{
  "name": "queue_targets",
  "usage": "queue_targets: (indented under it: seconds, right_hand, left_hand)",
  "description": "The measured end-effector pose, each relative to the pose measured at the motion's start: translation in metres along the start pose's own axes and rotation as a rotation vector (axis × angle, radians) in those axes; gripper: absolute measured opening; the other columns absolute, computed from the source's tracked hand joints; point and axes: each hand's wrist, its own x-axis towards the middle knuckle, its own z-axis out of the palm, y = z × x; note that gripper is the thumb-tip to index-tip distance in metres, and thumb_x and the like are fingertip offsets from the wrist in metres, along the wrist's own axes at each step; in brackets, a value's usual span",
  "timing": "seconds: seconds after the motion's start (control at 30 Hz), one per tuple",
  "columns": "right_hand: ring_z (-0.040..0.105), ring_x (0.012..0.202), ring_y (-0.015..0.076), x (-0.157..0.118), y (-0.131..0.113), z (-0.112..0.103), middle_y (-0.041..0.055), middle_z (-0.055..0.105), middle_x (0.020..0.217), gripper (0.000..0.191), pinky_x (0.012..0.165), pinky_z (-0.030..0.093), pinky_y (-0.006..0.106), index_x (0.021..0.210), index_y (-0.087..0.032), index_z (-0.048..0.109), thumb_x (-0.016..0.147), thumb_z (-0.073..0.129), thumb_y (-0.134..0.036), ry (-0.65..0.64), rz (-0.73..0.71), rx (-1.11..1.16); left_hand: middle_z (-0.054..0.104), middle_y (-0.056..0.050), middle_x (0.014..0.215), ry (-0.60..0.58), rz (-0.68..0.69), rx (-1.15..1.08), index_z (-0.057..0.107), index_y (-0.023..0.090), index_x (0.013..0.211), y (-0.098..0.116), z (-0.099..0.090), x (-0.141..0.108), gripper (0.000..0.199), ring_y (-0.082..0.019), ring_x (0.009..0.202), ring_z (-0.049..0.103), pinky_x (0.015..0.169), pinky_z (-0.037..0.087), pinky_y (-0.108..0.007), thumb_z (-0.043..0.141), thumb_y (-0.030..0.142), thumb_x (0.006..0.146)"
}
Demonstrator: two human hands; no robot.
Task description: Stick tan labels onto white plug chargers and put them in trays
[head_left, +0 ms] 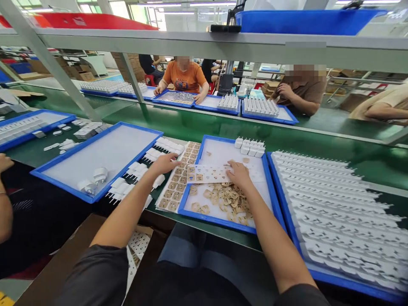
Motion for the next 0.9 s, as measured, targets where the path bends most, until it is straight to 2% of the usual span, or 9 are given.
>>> queue_targets:
  seconds: [0.07,0.17,0.27,0.37,0.5,0.63,0.7,0.77,0.9]
  right_hand:
    - [0.050,0.122,0.0324,-0.002,0.001,-0.001,0.0142,0.062,0.128,0.042,0.102,0.036,0.050,0.130,-0.019,0.055,0.089,0.050,-0.029,0.004,0.008,0.003]
    - [0.049,0.122,0.0332,-0.005,-0.002,-0.004,0.0149,0.060,0.130,0.039,0.102,0.036,0.051,0.127,-0.019,0.057,0.090,0.050,-0.028,0.016,0.011,0.003]
    - [0.049,0.122,0.0324,-0.007,-0.015,-0.007,0.0136,0.062,0.125,0.033,0.102,0.036,0.052,0.120,-0.019,0.062,0.091,0.050,-0.027,0.070,-0.035,0.053]
    - [0.055,0.112,0.0276,-0.010,-0.037,-0.009,0.0105,0.067,0.111,0.024,0.099,0.041,0.047,0.109,-0.021,0.066,0.091,0.052,-0.028,0.151,-0.251,0.262]
    - [0.059,0.101,0.0241,-0.017,-0.064,-0.007,0.0074,0.069,0.102,0.018,0.091,0.045,0.042,0.103,-0.025,0.068,0.092,0.055,-0.029,0.149,-0.498,0.466]
    - [0.060,0.096,0.0244,-0.020,-0.069,-0.001,0.0086,0.070,0.100,0.016,0.086,0.045,0.041,0.101,-0.022,0.068,0.089,0.059,-0.023,0.102,-0.570,0.406]
    - [0.061,0.095,0.0240,-0.021,-0.068,0.001,0.0088,0.070,0.100,0.016,0.084,0.045,0.040,0.101,-0.021,0.068,0.088,0.060,-0.019,0.086,-0.589,0.366]
    - [0.061,0.095,0.0232,-0.021,-0.066,0.002,0.0077,0.070,0.100,0.017,0.084,0.045,0.039,0.100,-0.021,0.068,0.086,0.061,-0.015,0.076,-0.613,0.348]
    - [0.062,0.095,0.0228,-0.021,-0.067,0.001,0.0069,0.071,0.099,0.017,0.083,0.047,0.038,0.099,-0.021,0.068,0.085,0.063,-0.014,0.100,-0.622,0.354]
  left_hand:
    - [0.072,-0.009,0.103,-0.104,0.045,-0.049,0.059,0.017,0.125,0.034,0.019,0.002,0.063,-0.026,0.094,0.066,0.078,0.048,-0.030,0.063,0.056,0.075]
    - [0.070,-0.007,0.085,-0.169,0.058,-0.080,0.054,0.013,0.131,0.055,0.033,0.001,0.079,-0.027,0.082,0.066,0.066,0.046,-0.030,0.072,0.054,0.065]
    - [0.065,-0.002,0.078,-0.160,0.083,-0.107,0.051,0.017,0.134,0.054,0.037,-0.002,0.079,-0.023,0.074,0.065,0.060,0.043,-0.027,0.073,0.046,0.064]
    - [0.061,0.002,0.074,-0.120,0.107,-0.212,0.050,0.023,0.133,0.052,0.038,-0.008,0.067,-0.020,0.072,0.064,0.061,0.044,-0.026,0.067,0.040,0.071]
    - [0.056,0.005,0.064,-0.239,0.074,-0.562,0.050,0.021,0.125,0.057,0.042,-0.018,0.061,-0.016,0.062,0.060,0.060,0.046,-0.026,0.070,0.041,0.070]
    - [0.050,0.009,0.060,-0.390,0.049,-0.745,0.049,0.018,0.126,0.063,0.046,-0.027,0.070,-0.013,0.060,0.057,0.061,0.046,-0.026,0.079,0.037,0.066]
    - [0.053,0.008,0.063,-0.436,0.067,-0.814,0.045,0.019,0.133,0.067,0.048,-0.029,0.081,-0.013,0.063,0.058,0.064,0.045,-0.026,0.083,0.030,0.062]
    - [0.058,0.006,0.069,-0.431,0.066,-0.906,0.043,0.019,0.137,0.071,0.050,-0.031,0.088,-0.013,0.066,0.060,0.068,0.046,-0.026,0.084,0.022,0.059]
    - [0.064,0.003,0.078,-0.384,0.004,-1.112,0.043,0.019,0.137,0.079,0.051,-0.033,0.087,-0.012,0.071,0.063,0.074,0.049,-0.027,0.083,0.015,0.059]
